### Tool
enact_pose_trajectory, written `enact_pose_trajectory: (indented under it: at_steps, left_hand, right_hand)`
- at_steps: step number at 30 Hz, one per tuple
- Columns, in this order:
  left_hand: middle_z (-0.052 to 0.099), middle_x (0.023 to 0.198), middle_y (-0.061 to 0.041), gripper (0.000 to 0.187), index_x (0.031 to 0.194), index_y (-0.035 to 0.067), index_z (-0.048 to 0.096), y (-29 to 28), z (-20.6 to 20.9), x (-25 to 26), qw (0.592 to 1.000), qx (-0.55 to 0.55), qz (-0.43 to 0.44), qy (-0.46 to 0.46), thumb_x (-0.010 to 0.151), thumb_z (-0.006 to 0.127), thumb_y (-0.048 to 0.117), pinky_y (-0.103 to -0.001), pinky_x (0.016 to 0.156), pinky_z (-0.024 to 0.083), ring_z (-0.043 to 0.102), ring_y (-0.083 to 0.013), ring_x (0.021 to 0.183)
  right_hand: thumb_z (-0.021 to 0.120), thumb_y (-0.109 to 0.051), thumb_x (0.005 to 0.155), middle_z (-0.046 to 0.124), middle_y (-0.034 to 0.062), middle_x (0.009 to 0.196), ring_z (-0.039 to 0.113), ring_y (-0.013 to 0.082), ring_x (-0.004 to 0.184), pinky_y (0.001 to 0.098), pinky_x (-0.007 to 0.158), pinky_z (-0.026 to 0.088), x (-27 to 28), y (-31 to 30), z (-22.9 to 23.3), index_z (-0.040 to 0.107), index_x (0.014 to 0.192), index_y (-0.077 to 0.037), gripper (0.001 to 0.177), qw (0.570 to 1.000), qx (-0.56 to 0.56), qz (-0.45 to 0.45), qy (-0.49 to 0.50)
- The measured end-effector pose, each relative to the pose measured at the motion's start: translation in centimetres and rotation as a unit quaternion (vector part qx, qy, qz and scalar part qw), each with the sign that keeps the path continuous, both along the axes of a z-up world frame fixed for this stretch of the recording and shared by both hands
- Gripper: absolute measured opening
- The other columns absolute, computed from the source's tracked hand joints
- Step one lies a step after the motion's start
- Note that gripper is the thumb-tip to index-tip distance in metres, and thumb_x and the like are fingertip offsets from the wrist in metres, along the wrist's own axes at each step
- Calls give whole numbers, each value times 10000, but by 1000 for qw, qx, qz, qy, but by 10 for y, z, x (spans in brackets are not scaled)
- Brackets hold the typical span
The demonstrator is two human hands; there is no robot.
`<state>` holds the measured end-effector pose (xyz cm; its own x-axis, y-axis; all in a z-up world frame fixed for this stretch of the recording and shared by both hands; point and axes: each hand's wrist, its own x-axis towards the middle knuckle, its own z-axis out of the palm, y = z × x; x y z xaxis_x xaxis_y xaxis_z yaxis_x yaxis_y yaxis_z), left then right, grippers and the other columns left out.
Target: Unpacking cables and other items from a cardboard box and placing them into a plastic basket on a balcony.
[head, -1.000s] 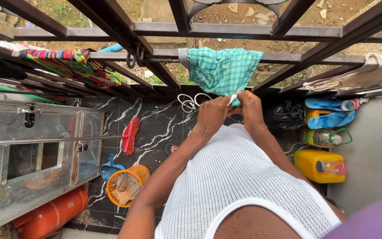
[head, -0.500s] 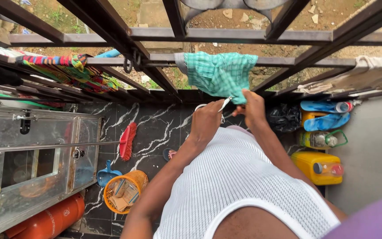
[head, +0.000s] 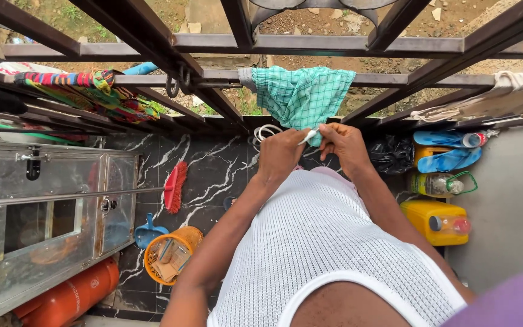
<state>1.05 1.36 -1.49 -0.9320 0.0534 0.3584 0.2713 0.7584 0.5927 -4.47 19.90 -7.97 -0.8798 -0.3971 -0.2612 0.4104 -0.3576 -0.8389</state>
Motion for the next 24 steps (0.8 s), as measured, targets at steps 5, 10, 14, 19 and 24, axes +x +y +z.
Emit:
enact_pose_trajectory:
  at_steps: [5,10,14,19,24]
  left_hand:
    - [675,818,-66,312,1203,99,741,-1,-14,-5,996,-77,-54,0,892,717,74,-396,623,535,696,-254,726]
    - [704,851,-79,265,1191,87,759,0,-8,-9,994,92,-47,-21,938,683,67,-325,632,520,674,-195,729]
    - [640,642,-48,203,1130,70,791,-3,2,-11,955,242,10,-169,958,699,123,-263,505,418,540,-71,559]
    - [605,694,14,239,1163,37,778,-25,2,-12,900,403,-18,-167,1010,694,199,-225,515,368,490,-23,602]
    - [563,716,38,382,1228,39,714,-39,5,-28,829,503,-27,-244,1076,553,351,-206,475,290,412,-17,552]
  right_hand:
    - [693,-207,1004,553,36,655,541,128,473,326,441,488,-10,-9,-16,606,797,-27,287,998,58,-28,-15]
    - [640,-248,963,557,23,644,506,137,448,361,400,457,-19,-23,-15,626,860,-59,215,985,-3,-76,-152]
    - [609,-250,993,552,9,700,500,126,495,362,426,442,-25,-26,-27,653,953,-48,211,987,-13,-64,-148]
    - [628,-288,1005,552,13,723,512,137,536,354,434,438,-33,-10,-24,636,957,-75,218,986,-28,-111,-119]
    - [636,-303,1025,635,4,815,595,137,652,317,540,508,-17,-6,19,645,997,-66,239,997,-48,-34,-48]
